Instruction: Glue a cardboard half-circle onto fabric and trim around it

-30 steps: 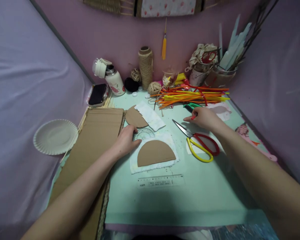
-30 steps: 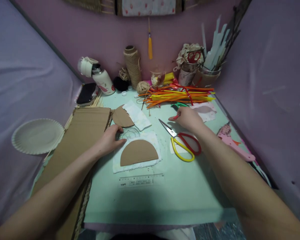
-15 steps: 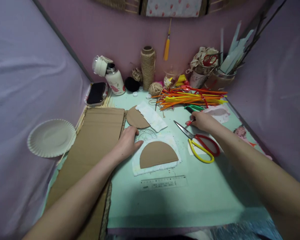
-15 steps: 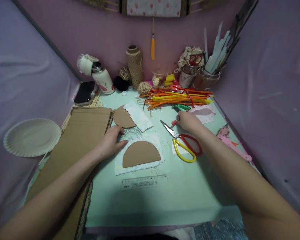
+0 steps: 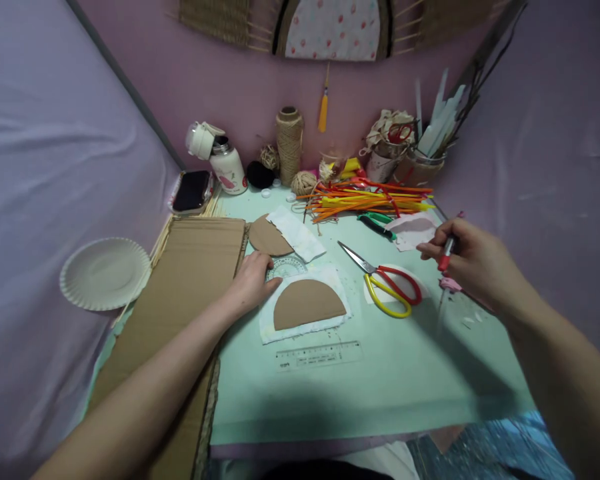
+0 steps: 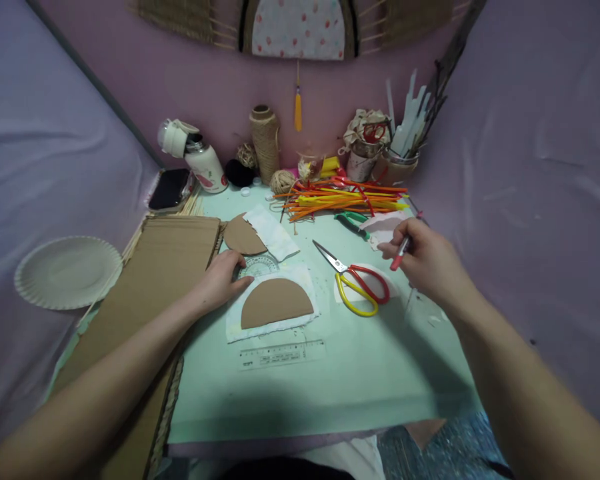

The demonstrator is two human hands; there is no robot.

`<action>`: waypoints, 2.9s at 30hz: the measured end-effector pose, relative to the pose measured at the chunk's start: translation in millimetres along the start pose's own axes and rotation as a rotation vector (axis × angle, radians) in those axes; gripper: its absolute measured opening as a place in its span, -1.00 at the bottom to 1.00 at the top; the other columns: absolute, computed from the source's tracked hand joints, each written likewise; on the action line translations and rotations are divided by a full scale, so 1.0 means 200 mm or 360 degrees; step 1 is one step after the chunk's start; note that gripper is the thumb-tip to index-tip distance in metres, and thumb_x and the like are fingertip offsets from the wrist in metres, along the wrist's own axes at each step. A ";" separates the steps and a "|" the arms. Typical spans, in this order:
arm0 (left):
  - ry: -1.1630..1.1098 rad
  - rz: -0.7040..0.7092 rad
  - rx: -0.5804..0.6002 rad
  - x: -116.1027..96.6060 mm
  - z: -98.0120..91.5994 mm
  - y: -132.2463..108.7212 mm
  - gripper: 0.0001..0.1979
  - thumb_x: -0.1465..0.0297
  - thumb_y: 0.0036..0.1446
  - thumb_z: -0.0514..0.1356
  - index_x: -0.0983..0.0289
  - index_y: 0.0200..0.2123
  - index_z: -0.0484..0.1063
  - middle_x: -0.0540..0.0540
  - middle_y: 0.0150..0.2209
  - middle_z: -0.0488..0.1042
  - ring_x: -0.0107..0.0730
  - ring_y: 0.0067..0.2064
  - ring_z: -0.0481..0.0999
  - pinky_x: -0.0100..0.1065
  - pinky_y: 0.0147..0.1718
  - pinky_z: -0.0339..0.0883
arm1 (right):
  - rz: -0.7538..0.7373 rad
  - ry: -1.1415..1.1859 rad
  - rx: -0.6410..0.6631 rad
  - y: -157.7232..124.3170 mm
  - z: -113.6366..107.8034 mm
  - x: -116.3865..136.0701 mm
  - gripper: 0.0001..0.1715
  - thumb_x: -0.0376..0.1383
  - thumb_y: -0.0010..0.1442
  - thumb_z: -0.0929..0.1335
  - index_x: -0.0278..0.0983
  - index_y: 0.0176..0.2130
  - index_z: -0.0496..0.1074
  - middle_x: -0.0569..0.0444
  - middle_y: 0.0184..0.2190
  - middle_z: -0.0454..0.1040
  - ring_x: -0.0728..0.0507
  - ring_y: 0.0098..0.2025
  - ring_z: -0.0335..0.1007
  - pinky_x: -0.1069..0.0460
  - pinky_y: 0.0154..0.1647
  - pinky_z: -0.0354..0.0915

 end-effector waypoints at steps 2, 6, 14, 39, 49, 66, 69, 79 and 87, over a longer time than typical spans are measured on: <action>0.0005 -0.0007 -0.0004 0.00 -0.01 0.00 -0.80 0.31 0.07 0.27 0.21 -0.28 0.32 0.16 -0.20 0.43 -0.08 -0.08 0.41 -0.11 -0.06 0.33 | -0.0038 -0.0228 0.0095 0.00 0.07 -0.03 -0.73 -0.19 0.12 0.43 -0.15 -0.39 0.23 0.07 -0.51 0.48 -0.11 -0.53 0.30 -0.01 -0.48 0.19; 0.0035 -0.0074 0.0000 -0.01 -0.01 0.00 -0.74 0.32 0.07 0.29 0.25 -0.19 0.36 0.21 -0.13 0.48 -0.04 -0.02 0.44 -0.08 -0.01 0.34 | -0.0373 -0.0640 0.0362 0.03 0.27 -0.06 -0.86 -0.38 0.11 0.33 -0.18 -0.27 0.32 -0.11 -0.16 0.56 -0.29 -0.12 0.48 -0.09 -0.15 0.31; 0.0189 -0.0183 0.0030 -0.09 -0.03 -0.04 -0.63 0.37 0.13 0.28 0.28 0.01 0.40 0.24 -0.02 0.53 -0.02 0.08 0.46 -0.11 0.07 0.32 | -0.0563 -0.0855 0.0376 0.03 0.41 -0.09 -0.86 -0.22 0.25 0.29 -0.23 -0.21 0.39 -0.17 -0.19 0.58 -0.34 -0.13 0.49 -0.15 -0.14 0.34; 0.0191 0.0178 0.0380 -0.19 -0.02 0.12 -0.60 0.40 0.06 0.28 0.31 0.00 0.39 0.23 0.01 0.49 -0.06 0.09 0.43 -0.15 0.07 0.29 | -0.0852 -0.0133 0.0684 -0.22 0.68 0.12 -0.82 -0.25 0.33 0.27 -0.22 -0.14 0.43 -0.11 -0.14 0.58 -0.29 -0.08 0.49 -0.17 -0.12 0.38; 0.0141 0.0131 0.0412 -0.18 -0.05 0.17 -0.44 0.33 -0.07 0.30 0.36 0.03 0.33 0.27 -0.01 0.43 -0.01 0.05 0.41 -0.11 0.05 0.32 | -0.0886 -0.0121 0.0636 -0.22 0.66 0.10 -0.82 -0.26 0.35 0.26 -0.22 -0.11 0.42 -0.09 -0.12 0.59 -0.28 -0.08 0.48 -0.16 -0.12 0.37; -0.0149 0.0045 0.0395 -0.42 0.06 -0.24 -0.62 0.49 0.03 0.25 0.28 -0.05 0.31 0.22 -0.03 0.40 -0.07 0.06 0.37 -0.09 0.02 0.34 | -0.0873 -0.0054 0.0731 -0.28 0.61 0.12 -0.74 -0.25 0.34 0.26 -0.21 -0.02 0.44 -0.11 -0.11 0.58 -0.29 -0.08 0.49 -0.20 -0.11 0.39; -0.0150 0.0078 0.0350 -0.41 0.07 -0.24 -0.65 0.48 0.05 0.26 0.28 -0.06 0.33 0.21 -0.04 0.41 -0.09 0.04 0.38 -0.10 0.00 0.34 | -0.0941 -0.0002 0.0853 -0.30 0.61 0.15 -0.75 -0.28 0.33 0.27 -0.21 -0.02 0.42 -0.09 -0.10 0.57 -0.27 -0.08 0.48 -0.17 -0.11 0.39; -0.0121 -0.0039 -0.0050 -0.35 0.05 -0.44 -0.60 0.48 0.17 0.23 0.20 0.08 0.34 0.21 0.18 0.38 -0.09 0.25 0.31 0.02 0.25 0.21 | -0.1108 0.0071 0.0985 -0.37 0.66 0.17 -0.61 -0.41 0.21 0.33 -0.16 0.03 0.42 -0.09 -0.03 0.55 -0.31 0.09 0.40 -0.24 0.02 0.38; -0.0201 -0.0351 -0.0500 -0.36 0.22 -0.62 -0.65 0.41 0.28 0.14 0.18 0.12 0.40 0.24 0.25 0.34 -0.10 0.29 0.33 0.01 0.25 0.27 | -0.1162 0.0063 0.0940 -0.39 0.67 0.18 -0.77 -0.42 0.22 0.31 -0.16 -0.14 0.42 -0.07 0.02 0.55 -0.31 0.15 0.40 -0.26 0.05 0.40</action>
Point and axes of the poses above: each hand's wrist, its own y-axis towards the middle knuckle, its own z-axis out of the palm, x = y × z, the point moved 4 cm from there along y, towards the middle knuckle
